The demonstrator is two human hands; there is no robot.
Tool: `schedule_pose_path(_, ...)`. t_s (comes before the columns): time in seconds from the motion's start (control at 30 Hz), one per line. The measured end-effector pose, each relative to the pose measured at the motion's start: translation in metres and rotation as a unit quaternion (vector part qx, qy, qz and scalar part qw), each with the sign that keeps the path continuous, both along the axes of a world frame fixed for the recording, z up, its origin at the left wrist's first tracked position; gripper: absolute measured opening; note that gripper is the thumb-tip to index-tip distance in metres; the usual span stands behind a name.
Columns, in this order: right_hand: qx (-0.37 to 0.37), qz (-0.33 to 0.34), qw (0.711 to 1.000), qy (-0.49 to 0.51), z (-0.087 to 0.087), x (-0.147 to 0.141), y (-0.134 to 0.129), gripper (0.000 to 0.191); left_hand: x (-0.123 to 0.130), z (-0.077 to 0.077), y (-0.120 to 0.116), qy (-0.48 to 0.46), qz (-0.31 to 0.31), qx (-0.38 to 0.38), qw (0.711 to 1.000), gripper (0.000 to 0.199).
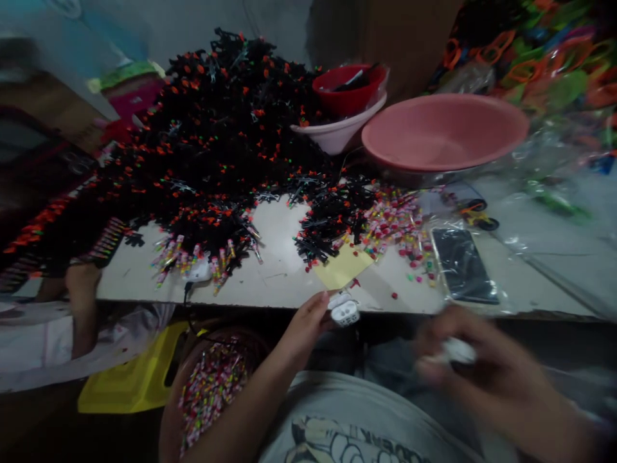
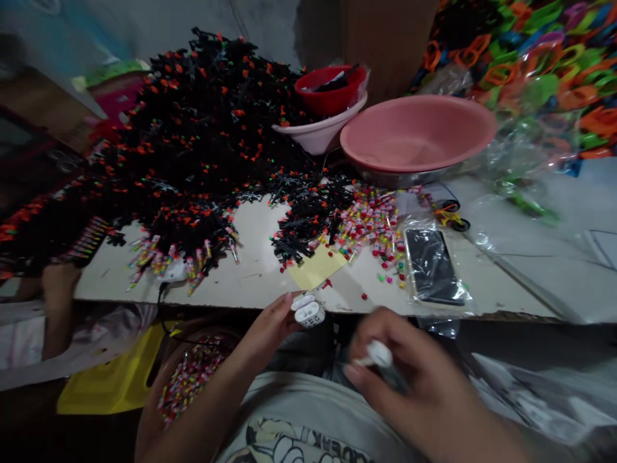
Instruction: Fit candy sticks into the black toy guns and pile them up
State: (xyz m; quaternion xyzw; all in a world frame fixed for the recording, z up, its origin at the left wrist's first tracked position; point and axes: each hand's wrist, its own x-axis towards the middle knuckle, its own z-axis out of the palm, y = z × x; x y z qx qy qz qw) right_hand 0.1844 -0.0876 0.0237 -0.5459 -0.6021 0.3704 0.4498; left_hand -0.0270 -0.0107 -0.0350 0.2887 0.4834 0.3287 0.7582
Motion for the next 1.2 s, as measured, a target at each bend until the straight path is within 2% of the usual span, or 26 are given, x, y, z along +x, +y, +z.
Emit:
schedule_pose_path(0.07,-0.062,0.032,0.997,0.042,-0.017,-0.012,0.02,0.02,0.001,-0.001,-0.002,0.003,-0.002,0.002,1.0,0.047)
schedule_pose_path(0.13,-0.12,0.033,0.989,0.084,-0.034,-0.024,0.033,0.019,0.003,-0.001,-0.004,0.012,-0.007,0.004,1.0,0.047)
schedule_pose_path(0.23,-0.147,0.027,0.987,0.065,-0.048,-0.037,0.041,0.017,0.005,0.001,-0.007,0.028,-0.012,0.023,0.999,0.045)
schedule_pose_path(0.4,-0.113,0.04,0.992,-0.039,-0.042,-0.039,0.043,0.011,0.006,0.005,-0.01,0.067,-0.02,0.058,0.996,0.042)
schedule_pose_path(0.53,-0.101,0.075,0.982,-0.143,-0.04,-0.04,0.042,0.007,0.008,0.003,-0.012,0.064,-0.021,0.07,0.995,0.041)
schedule_pose_path(0.67,-0.092,0.068,0.971,-0.209,-0.039,-0.044,0.039,0.013,0.009,0.0,-0.012,0.039,-0.013,0.053,0.998,0.041)
schedule_pose_path(0.83,-0.08,0.063,0.974,-0.2,-0.04,-0.04,0.035,0.023,0.007,0.001,-0.01,0.035,-0.012,0.039,0.999,0.042)
schedule_pose_path(0.97,-0.033,0.023,0.985,-0.17,-0.048,-0.027,0.036,0.045,0.007,0.002,-0.01,0.033,-0.013,0.022,0.999,0.043)
schedule_pose_path(1.07,0.011,0.051,0.984,-0.171,-0.053,-0.021,0.037,0.06,0.007,0.0,-0.01,0.014,-0.036,-0.01,0.999,0.044)
schedule_pose_path(1.2,0.004,0.097,0.984,-0.152,-0.058,-0.023,0.036,0.051,0.007,-0.003,-0.012,-0.026,-0.07,-0.037,0.997,0.044)
